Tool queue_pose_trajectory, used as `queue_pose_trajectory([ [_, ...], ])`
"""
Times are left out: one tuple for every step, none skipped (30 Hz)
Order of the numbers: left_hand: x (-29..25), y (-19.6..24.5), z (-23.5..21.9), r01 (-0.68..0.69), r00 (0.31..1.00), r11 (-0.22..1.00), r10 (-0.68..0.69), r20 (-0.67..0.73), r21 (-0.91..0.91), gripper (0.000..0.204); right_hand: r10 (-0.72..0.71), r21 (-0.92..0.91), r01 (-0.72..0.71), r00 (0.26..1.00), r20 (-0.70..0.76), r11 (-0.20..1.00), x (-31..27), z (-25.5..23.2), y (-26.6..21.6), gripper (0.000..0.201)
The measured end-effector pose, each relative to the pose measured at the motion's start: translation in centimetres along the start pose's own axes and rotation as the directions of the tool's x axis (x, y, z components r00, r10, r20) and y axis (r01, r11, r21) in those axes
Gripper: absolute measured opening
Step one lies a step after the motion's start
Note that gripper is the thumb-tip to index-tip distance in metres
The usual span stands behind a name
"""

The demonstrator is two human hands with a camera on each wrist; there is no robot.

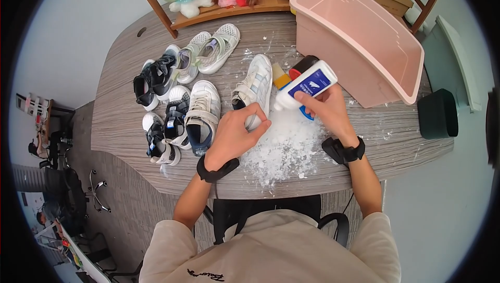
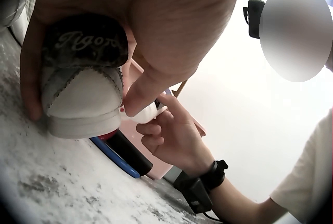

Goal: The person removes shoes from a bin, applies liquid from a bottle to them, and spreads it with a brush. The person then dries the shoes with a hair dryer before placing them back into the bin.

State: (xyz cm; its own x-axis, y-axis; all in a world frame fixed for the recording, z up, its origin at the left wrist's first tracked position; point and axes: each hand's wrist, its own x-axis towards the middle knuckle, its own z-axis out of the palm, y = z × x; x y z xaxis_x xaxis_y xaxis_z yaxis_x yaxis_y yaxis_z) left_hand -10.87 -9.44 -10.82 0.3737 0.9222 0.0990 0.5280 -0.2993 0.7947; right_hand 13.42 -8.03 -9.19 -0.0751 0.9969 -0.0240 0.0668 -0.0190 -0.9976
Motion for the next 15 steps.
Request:
queue_pose_trajectory([
  [-0.1, 0.3, -0.2, 0.030, 0.999, 1.000, -0.030, 0.025, 0.008, 0.014, 0.001, 0.000, -0.001, 1.000, 0.001, 1.000, 0.1, -0.1, 0.2, 0.045],
  [-0.2, 0.7, -0.3, 0.029, 0.999, 1.000, -0.029, 0.024, 0.008, 0.014, -0.002, -0.009, 0.002, 1.000, -0.013, 1.000, 0.2, -0.1, 0.4, 0.044],
  [-0.2, 1.0, -0.5, 0.063, 0.997, 0.998, -0.064, 0.042, 0.026, 0.014, -0.007, -0.020, 0.007, 1.000, -0.027, 1.000, 0.3, -0.2, 0.5, 0.042],
  [-0.1, 1.3, -0.7, 0.095, 0.994, 0.994, -0.098, 0.057, 0.045, 0.015, -0.013, -0.024, 0.013, 1.000, -0.026, 1.000, 0.5, -0.3, 0.7, 0.042],
  [-0.1, 1.1, -0.7, 0.093, 0.994, 0.995, -0.095, 0.051, 0.045, 0.015, -0.041, 0.010, 0.042, 0.998, -0.043, 0.999, 0.6, -0.2, 1.0, 0.040],
  [-0.1, 0.8, -0.5, 0.063, 0.997, 0.997, -0.065, 0.041, 0.047, 0.016, -0.066, 0.046, 0.069, 0.996, -0.058, 0.997, 0.8, -0.2, 1.2, 0.038],
  [-0.2, 0.6, -0.5, 0.038, 0.999, 0.998, -0.040, 0.033, 0.050, 0.017, -0.064, 0.047, 0.067, 0.997, -0.053, 0.997, 0.8, -0.1, 1.0, 0.038],
  [-0.4, 0.5, -0.5, 0.047, 0.998, 0.998, -0.049, 0.034, 0.049, 0.017, -0.064, 0.052, 0.067, 0.996, -0.064, 0.996, 0.8, -0.1, 0.7, 0.037],
  [-0.5, 0.6, -0.5, 0.046, 0.998, 0.998, -0.048, 0.031, 0.052, 0.019, -0.062, 0.057, 0.067, 0.995, -0.078, 0.996, 0.7, -0.1, 0.7, 0.036],
  [-0.5, 0.7, -0.6, 0.040, 0.999, 0.998, -0.042, 0.029, 0.054, 0.021, -0.078, 0.075, 0.086, 0.991, -0.106, 0.993, 0.7, 0.0, 1.0, 0.036],
  [-0.5, 0.8, -0.5, 0.041, 0.999, 0.998, -0.042, 0.033, 0.052, 0.021, -0.075, 0.075, 0.083, 0.991, -0.109, 0.994, 0.7, -0.1, 1.2, 0.036],
  [-0.5, 0.9, -0.6, 0.040, 0.998, 0.997, -0.042, 0.036, 0.069, 0.022, -0.065, 0.070, 0.073, 0.992, -0.107, 0.995, 0.8, -0.3, 1.3, 0.036],
  [-0.5, 1.0, -0.7, 0.039, 0.998, 0.995, -0.042, 0.036, 0.088, 0.022, -0.057, 0.066, 0.064, 0.993, -0.103, 0.996, 0.9, -0.4, 1.4, 0.037],
  [-0.6, 1.0, -0.7, 0.038, 0.999, 0.995, -0.041, 0.036, 0.088, 0.022, -0.058, 0.066, 0.065, 0.993, -0.104, 0.996, 0.9, -0.4, 1.5, 0.037],
  [-0.6, 1.1, -0.8, 0.048, 0.998, 0.995, -0.051, 0.033, 0.084, 0.021, -0.083, 0.075, 0.092, 0.989, -0.121, 0.993, 1.0, -0.4, 1.6, 0.036],
])
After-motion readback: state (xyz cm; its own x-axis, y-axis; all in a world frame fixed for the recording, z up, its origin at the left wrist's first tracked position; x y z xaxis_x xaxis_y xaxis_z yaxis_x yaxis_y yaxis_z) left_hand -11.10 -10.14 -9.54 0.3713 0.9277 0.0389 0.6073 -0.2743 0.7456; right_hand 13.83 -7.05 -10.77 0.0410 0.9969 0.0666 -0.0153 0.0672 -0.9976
